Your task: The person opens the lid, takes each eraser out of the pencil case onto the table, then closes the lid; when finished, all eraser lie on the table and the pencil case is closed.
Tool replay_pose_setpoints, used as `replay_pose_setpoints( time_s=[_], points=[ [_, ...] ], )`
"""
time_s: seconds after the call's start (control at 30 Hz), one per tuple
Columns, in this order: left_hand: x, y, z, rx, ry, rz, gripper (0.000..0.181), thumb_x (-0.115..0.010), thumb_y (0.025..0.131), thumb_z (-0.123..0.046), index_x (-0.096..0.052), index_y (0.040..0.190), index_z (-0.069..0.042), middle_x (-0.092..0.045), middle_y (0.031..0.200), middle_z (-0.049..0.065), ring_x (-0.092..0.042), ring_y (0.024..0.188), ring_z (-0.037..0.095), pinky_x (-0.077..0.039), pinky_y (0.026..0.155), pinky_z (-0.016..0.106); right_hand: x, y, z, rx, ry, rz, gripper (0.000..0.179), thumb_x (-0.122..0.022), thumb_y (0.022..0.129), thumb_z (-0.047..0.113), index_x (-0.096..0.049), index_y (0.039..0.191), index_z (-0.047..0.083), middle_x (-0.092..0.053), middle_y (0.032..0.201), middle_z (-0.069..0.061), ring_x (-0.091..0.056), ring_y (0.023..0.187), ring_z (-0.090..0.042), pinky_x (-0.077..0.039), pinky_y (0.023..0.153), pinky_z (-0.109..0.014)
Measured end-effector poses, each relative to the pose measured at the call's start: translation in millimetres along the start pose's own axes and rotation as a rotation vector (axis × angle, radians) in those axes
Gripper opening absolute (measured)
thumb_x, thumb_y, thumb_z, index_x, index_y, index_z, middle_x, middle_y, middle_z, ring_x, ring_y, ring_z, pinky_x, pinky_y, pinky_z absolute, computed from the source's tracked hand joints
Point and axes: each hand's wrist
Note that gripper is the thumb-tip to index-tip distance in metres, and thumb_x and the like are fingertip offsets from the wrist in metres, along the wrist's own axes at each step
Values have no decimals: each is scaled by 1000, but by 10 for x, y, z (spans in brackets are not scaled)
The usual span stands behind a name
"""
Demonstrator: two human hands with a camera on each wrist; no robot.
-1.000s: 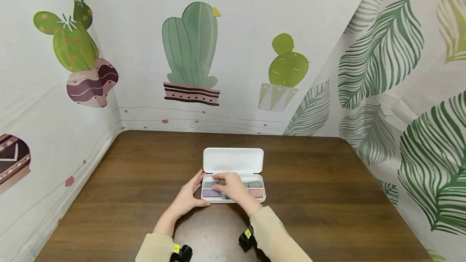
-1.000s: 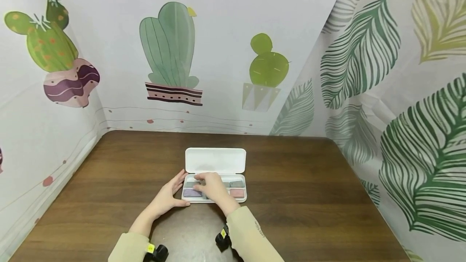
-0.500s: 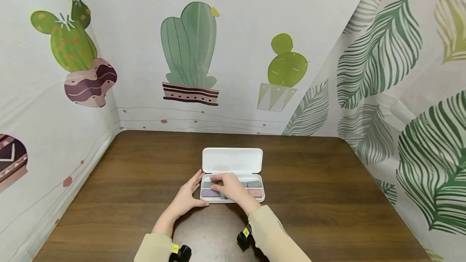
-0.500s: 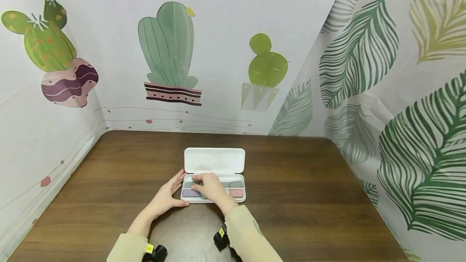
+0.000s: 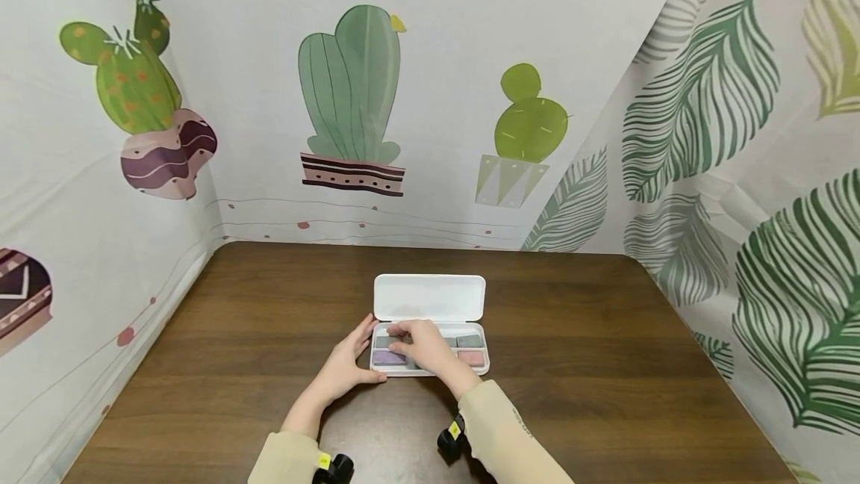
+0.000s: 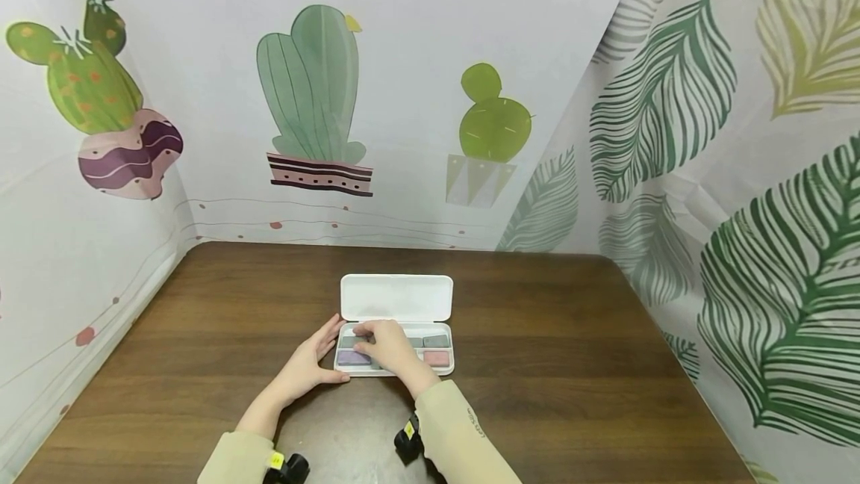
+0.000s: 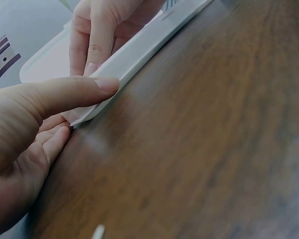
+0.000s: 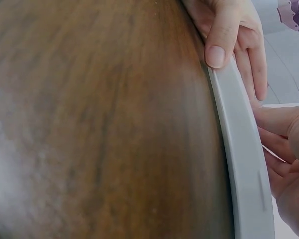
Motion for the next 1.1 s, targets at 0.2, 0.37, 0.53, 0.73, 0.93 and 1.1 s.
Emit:
replay_pose_setpoints(
  time_s=[0.2,0.37,0.53,0.73,0.93,1.1],
  points=[
    [-6,7,31,10,-1,-4,110,-86,67,1,-17,152,9,-32,153,30,-32,142,43,-31,116,47,-2,8,-6,30,5,-21,24,-74,86,13,-72,108,3,-75,105,-8,-70,95,-19,-59,85,-28],
    [-2,10,27,33,-7,-5,112,-87,67,1,-16,153,8,-32,154,29,-32,143,40,-31,117,45,0,10,9,29,27,-38,24,-75,85,10,-72,108,3,-75,104,-8,-70,98,-21,-59,87,-29],
    [0,6,12,32,-10,-5,112,-87,66,1,-16,153,8,-32,154,29,-32,143,40,-31,117,46,7,21,23,33,49,-41,25,-75,84,7,-72,108,1,-75,104,-10,-71,97,-22,-59,86,-29],
    [-2,9,17,17,-14,-1,111,-87,67,0,-16,152,8,-33,153,29,-32,142,41,-31,116,47,9,36,18,43,27,-42,23,-75,83,8,-74,105,1,-76,101,-10,-72,89,-21,-60,78,-26],
    [1,14,6,30,-11,-8,112,-87,66,1,-17,153,7,-32,154,29,-32,143,40,-30,117,46,-8,36,5,51,10,-51,20,-76,83,10,-75,101,2,-76,98,-9,-72,87,-20,-60,77,-23],
    [2,13,5,36,-21,-1,112,-87,66,2,-16,153,6,-31,154,28,-31,144,39,-30,117,45,-19,26,5,52,5,-58,19,-76,83,10,-76,100,3,-76,97,-8,-72,87,-19,-59,77,-23]
  ],
)
Point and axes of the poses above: each hand's wrist, its own y-axis towards the middle knuckle, its own x-axis out of the back of the hand, z = x × y
